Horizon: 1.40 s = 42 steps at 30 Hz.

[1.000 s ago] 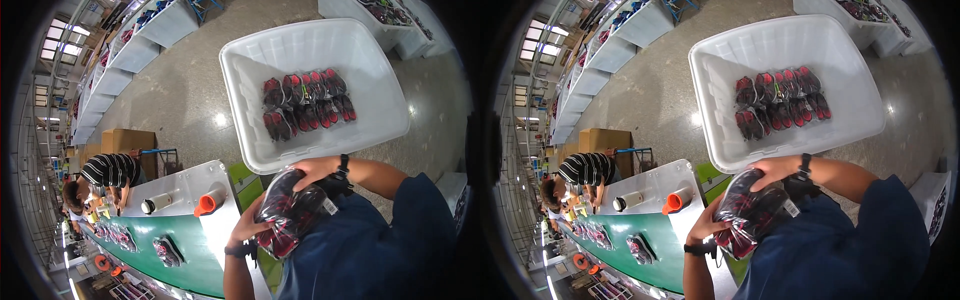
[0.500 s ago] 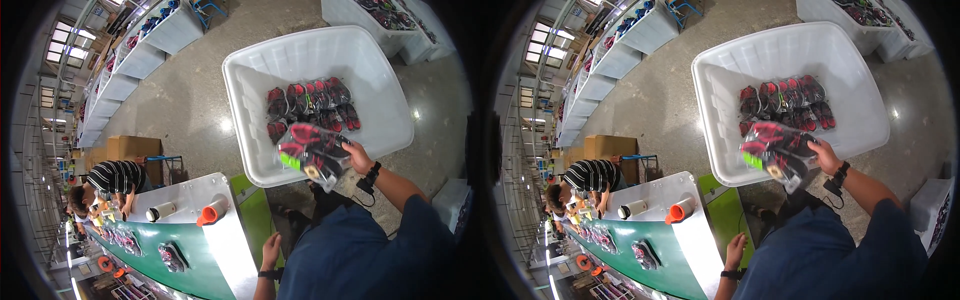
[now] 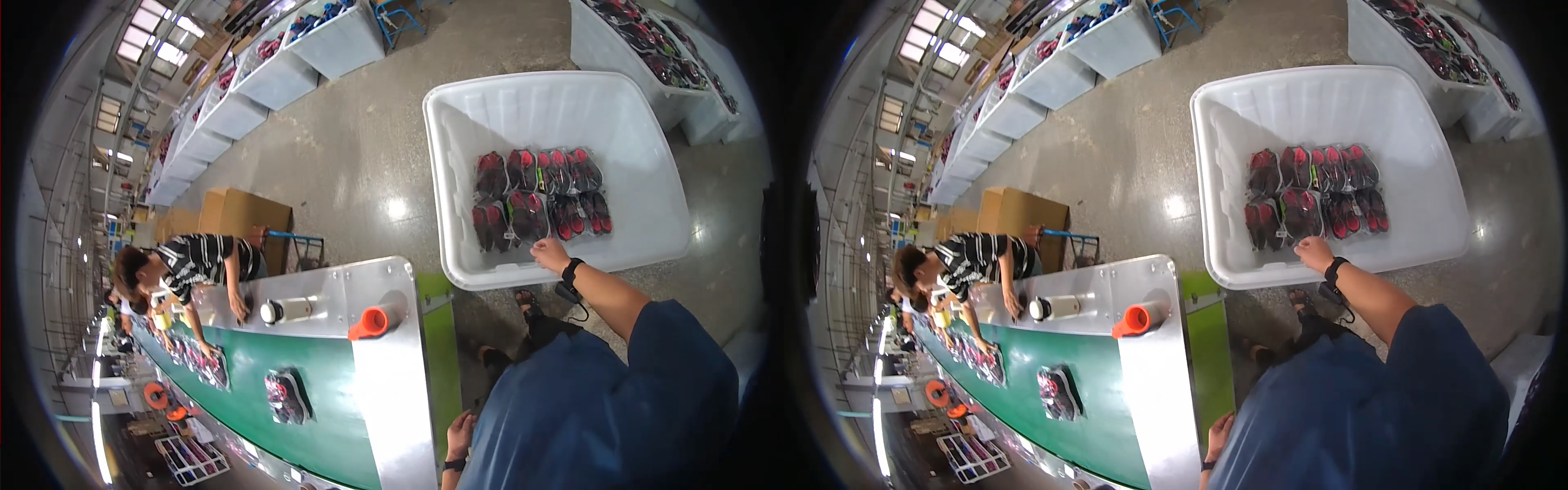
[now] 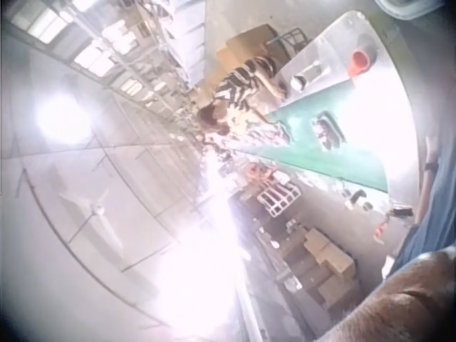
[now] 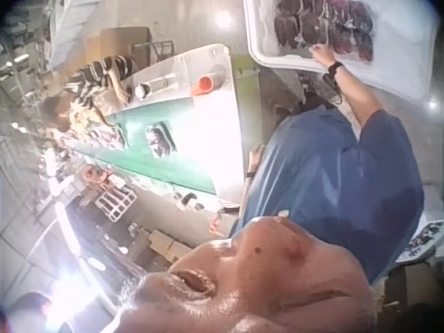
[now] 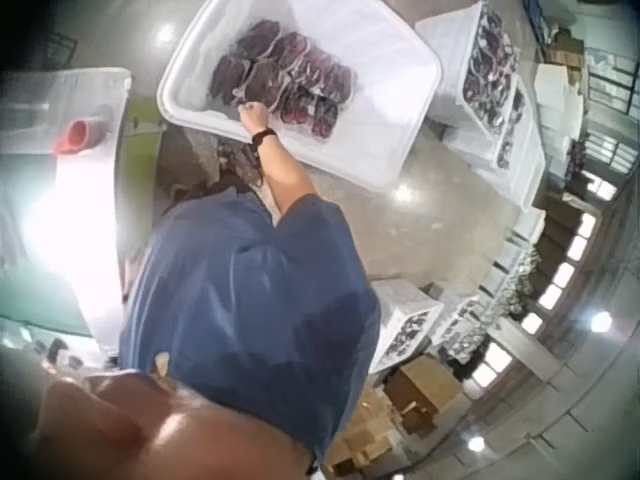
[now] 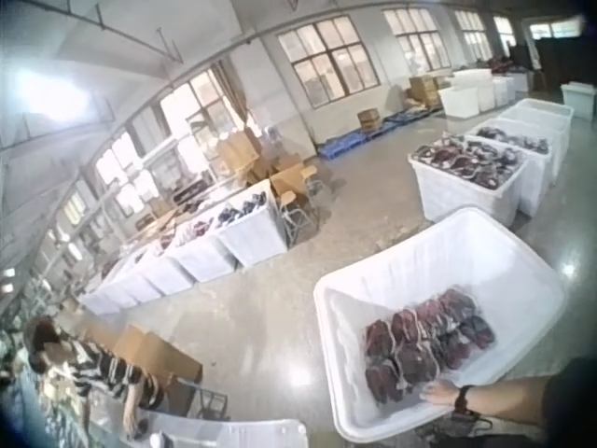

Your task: Gathering packaged shoes from an assembly line and placing them into a large plastic bin.

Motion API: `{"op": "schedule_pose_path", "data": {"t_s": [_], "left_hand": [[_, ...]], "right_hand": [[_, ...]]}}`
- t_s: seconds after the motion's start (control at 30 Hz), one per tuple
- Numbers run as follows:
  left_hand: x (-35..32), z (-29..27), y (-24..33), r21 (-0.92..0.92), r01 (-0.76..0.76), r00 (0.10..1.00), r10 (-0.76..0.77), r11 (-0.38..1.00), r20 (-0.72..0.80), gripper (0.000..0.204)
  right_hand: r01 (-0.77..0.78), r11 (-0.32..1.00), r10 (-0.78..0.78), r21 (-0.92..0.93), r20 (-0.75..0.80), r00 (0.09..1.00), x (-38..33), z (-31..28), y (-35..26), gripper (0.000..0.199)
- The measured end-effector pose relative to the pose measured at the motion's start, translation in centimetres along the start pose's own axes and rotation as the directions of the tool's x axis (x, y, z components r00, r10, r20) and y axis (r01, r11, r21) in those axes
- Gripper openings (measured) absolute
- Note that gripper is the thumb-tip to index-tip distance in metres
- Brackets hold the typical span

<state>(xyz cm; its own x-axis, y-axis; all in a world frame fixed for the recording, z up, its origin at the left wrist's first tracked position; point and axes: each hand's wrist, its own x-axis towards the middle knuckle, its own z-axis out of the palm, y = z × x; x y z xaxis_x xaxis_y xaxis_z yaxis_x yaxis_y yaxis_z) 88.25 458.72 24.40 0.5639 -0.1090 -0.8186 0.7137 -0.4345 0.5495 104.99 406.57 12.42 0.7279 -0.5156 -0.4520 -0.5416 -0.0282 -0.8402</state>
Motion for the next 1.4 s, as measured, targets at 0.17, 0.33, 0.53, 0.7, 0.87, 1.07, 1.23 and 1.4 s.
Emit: {"op": "schedule_pose_path", "data": {"t_s": [0.17,0.33,0.53,0.7,0.87,1.07,1.23,1.4], "left_hand": [[-1.7,-3.0,-10.5,-0.261,0.035,0.997,-0.052,0.965,-0.057,0.042],[-4.0,-4.4,-11.6,-0.162,0.017,0.954,0.032,0.987,0.298,0.050],[-12.7,-9.6,-7.3,-0.044,0.118,0.988,-0.113,0.992,0.102,0.038],[-4.6,-20.0,-20.0,-0.258,-0.082,0.994,0.096,0.963,0.043,0.047],[-1.6,-33.9,-15.9,-0.189,-0.279,0.930,0.216,0.941,-0.298,0.041],[2.9,-44.8,-8.3,-0.639,-0.302,0.903,-0.004,0.707,-0.431,0.038],[15.6,-47.5,-8.1,-0.899,-0.423,0.887,-0.154,0.111,-0.436,0.055],[20.3,-50.2,-1.0,-0.824,-0.564,0.769,-0.397,-0.053,-0.501,0.109]], "right_hand": [[-0.054,0.979,0.090,-0.197,0.177,0.980,-1.1,4.3,-1.5,0.025],[-0.114,0.988,0.135,-0.107,0.214,0.968,-2.1,5.0,-2.6,0.013],[-0.036,0.990,0.093,-0.139,0.429,0.899,-5.1,13.8,-6.9,0.009],[0.006,0.978,0.101,-0.207,0.499,0.861,-4.7,17.2,-8.1,0.013],[0.019,0.976,0.088,-0.215,0.479,0.874,-8.0,19.4,-9.6,0.018],[0.123,0.907,0.093,-0.403,0.475,0.875,-12.0,15.4,-7.3,0.029],[-0.226,0.834,0.401,-0.504,0.270,0.876,-15.7,9.7,-4.5,0.031],[-0.232,0.783,0.404,-0.578,0.189,0.895,-21.6,8.6,-6.5,0.041]]}}
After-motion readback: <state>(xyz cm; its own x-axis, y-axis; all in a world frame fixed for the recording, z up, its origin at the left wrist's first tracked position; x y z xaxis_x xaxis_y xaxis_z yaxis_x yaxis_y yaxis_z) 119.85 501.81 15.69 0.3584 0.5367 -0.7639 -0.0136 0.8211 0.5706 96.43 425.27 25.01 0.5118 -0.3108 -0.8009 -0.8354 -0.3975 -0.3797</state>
